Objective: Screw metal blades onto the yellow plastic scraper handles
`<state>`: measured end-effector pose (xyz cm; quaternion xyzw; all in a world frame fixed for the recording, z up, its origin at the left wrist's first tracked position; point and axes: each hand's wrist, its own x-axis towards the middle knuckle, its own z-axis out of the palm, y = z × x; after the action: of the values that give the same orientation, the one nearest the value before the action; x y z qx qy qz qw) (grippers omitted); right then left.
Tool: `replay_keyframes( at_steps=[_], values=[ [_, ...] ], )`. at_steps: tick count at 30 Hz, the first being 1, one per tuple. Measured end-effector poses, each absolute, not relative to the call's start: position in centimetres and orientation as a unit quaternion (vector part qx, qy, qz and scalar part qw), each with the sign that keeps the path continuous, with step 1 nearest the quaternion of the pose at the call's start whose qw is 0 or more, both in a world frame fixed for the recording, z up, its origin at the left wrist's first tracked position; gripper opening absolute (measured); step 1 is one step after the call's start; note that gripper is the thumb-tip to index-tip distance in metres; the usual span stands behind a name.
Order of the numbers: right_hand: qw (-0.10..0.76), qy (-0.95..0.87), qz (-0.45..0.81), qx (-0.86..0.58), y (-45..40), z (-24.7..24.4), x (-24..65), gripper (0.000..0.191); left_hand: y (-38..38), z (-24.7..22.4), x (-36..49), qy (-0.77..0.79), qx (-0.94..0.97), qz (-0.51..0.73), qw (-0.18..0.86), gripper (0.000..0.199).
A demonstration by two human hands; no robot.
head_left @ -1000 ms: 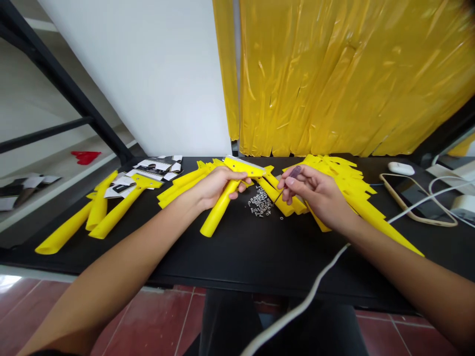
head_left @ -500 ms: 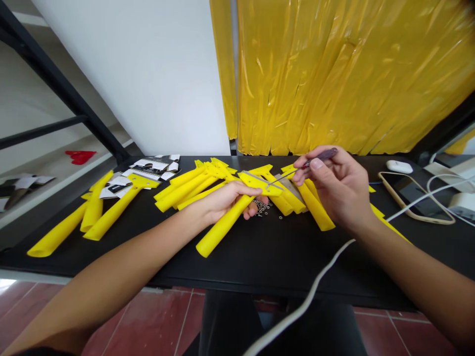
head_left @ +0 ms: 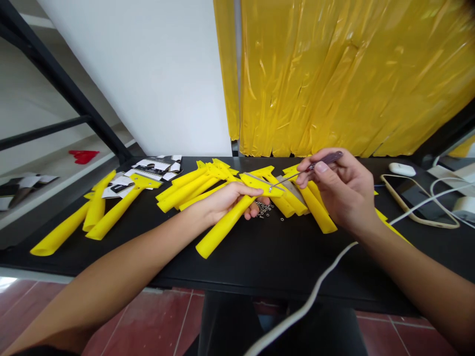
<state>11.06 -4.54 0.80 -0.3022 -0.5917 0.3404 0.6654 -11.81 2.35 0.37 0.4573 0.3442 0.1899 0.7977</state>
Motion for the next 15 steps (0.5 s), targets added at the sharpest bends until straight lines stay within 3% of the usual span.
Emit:
replay_keyframes(
  at_steps=[15],
  values=[
    [0.657,-0.595,0.339,-0.315,-4.61,0.54,10.97,0.011,2.62,-0.05,-11.95,0.332,0.458,0.191,0.803,0.017]
  ],
)
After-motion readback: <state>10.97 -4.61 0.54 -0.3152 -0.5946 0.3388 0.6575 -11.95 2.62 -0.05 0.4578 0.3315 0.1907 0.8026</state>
